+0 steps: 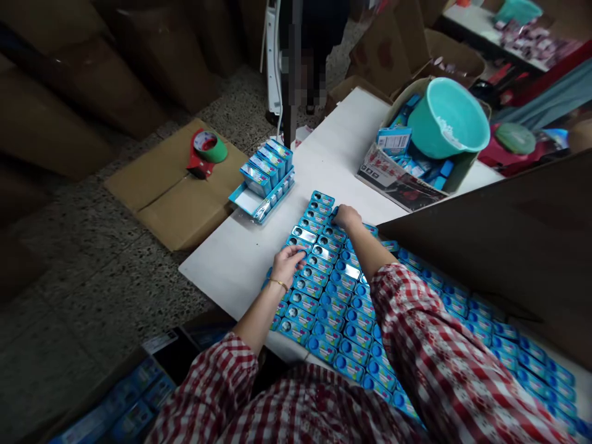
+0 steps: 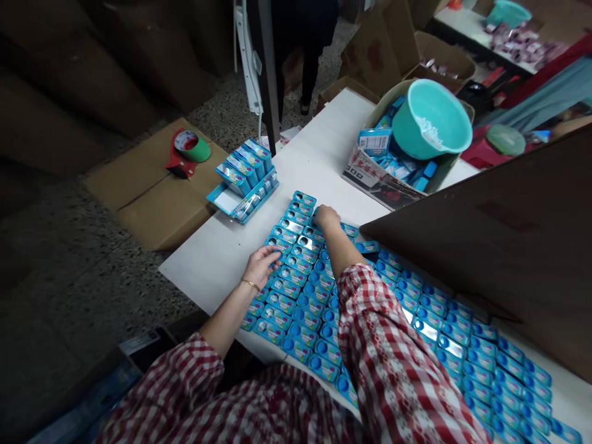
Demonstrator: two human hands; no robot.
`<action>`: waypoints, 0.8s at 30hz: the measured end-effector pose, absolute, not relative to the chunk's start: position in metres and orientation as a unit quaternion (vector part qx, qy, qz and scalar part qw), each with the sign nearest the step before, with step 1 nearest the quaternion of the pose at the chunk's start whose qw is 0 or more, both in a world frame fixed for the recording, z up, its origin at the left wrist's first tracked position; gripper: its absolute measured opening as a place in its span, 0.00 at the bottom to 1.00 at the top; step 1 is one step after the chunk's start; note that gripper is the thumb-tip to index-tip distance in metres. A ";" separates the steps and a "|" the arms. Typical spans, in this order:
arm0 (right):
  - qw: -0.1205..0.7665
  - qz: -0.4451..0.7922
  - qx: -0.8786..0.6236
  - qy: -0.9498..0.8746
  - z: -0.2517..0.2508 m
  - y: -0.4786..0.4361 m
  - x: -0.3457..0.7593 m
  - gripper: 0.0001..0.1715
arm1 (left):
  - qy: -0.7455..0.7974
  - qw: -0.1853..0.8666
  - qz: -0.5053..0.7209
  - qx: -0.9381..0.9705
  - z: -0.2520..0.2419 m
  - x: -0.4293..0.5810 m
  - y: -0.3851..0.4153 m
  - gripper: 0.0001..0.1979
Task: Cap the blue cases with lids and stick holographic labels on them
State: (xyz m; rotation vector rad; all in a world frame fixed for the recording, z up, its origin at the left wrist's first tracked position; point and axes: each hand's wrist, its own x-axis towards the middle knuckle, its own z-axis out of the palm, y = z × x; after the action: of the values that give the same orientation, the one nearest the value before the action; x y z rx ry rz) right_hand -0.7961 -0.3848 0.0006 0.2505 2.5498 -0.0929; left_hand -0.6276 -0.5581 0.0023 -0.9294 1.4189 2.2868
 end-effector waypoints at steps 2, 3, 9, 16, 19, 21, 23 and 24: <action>0.244 -0.051 0.103 0.963 0.003 -0.382 -0.782 0.30 | 0.504 0.144 0.787 -0.325 0.000 -0.627 -0.556 0.13; 0.213 -0.071 0.103 0.969 0.004 -0.382 -0.769 0.28 | 0.511 0.139 0.783 -0.328 -0.002 -0.627 -0.554 0.13; 0.195 -0.388 -0.086 0.897 0.003 -0.400 -0.668 0.17 | 0.522 0.132 0.773 -0.337 -0.010 -0.627 -0.538 0.13; 0.180 -0.374 0.043 0.909 0.004 -0.382 -0.686 0.13 | 0.357 0.193 0.852 -0.331 0.003 -0.615 -0.550 0.08; 0.160 -0.192 0.049 0.967 0.006 -0.386 -0.722 0.12 | 0.336 0.189 0.855 -0.347 0.005 -0.611 -0.562 0.06; 0.203 -0.099 0.042 0.973 0.006 -0.396 -0.740 0.16 | 0.324 0.193 0.858 -0.349 0.006 -0.610 -0.567 0.06; 0.240 -0.050 0.046 0.968 0.005 -0.405 -0.753 0.22 | 0.314 0.196 0.862 -0.347 0.007 -0.609 -0.569 0.06; 0.254 -0.039 0.053 0.965 0.004 -0.407 -0.758 0.24 | 0.307 0.197 0.865 -0.344 0.008 -0.610 -0.570 0.07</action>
State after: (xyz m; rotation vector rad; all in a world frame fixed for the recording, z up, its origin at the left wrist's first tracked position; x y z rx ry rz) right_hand -0.7580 -0.4071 0.0039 0.1452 2.6219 -0.1068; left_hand -0.6097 -0.5701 0.0077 -0.9636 0.8602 2.4220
